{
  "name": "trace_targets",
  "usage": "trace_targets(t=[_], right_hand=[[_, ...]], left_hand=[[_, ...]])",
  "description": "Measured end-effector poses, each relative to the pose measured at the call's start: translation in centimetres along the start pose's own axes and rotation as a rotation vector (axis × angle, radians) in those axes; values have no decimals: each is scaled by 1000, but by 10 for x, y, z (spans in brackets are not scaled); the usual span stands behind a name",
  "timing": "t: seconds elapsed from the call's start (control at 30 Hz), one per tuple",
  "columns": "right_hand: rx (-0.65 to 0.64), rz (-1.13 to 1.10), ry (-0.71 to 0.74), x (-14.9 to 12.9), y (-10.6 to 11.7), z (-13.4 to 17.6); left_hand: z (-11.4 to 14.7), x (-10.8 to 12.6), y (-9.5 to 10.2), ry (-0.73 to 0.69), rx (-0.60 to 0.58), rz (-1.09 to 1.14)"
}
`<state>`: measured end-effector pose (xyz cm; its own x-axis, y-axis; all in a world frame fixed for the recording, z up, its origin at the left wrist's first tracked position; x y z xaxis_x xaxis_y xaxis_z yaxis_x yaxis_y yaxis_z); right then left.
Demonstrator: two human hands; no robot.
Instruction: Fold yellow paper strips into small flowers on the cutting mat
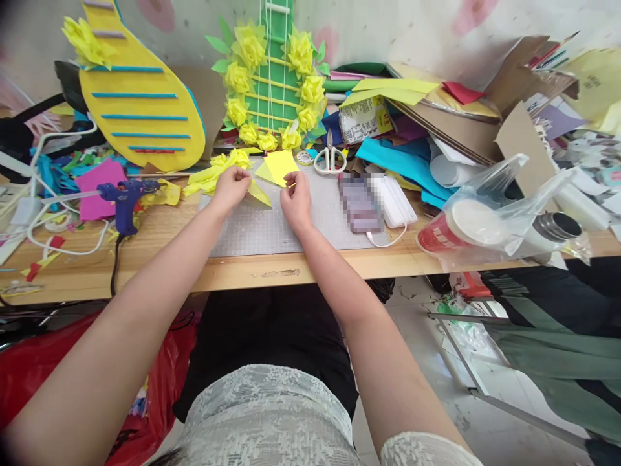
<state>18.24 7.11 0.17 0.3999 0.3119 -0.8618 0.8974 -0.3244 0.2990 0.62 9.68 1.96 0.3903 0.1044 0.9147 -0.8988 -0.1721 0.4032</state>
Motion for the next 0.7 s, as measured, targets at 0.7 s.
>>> trace_targets(t=[0.7], right_hand=[[-433, 429, 122, -15, -23, 10]], left_hand=[[42, -7, 6, -395, -94, -496]])
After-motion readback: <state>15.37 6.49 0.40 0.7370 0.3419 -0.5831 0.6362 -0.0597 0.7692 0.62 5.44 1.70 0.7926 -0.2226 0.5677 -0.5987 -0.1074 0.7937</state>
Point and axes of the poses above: each hand's wrist, its own z-axis away from the middle knuckle, its own y-axis out of the back of the hand, x = y × z, the point moved 6 cm from there along -z, towards the middle knuckle, and after that the axes turned 1 degree about -z, right-handed, at the moved point
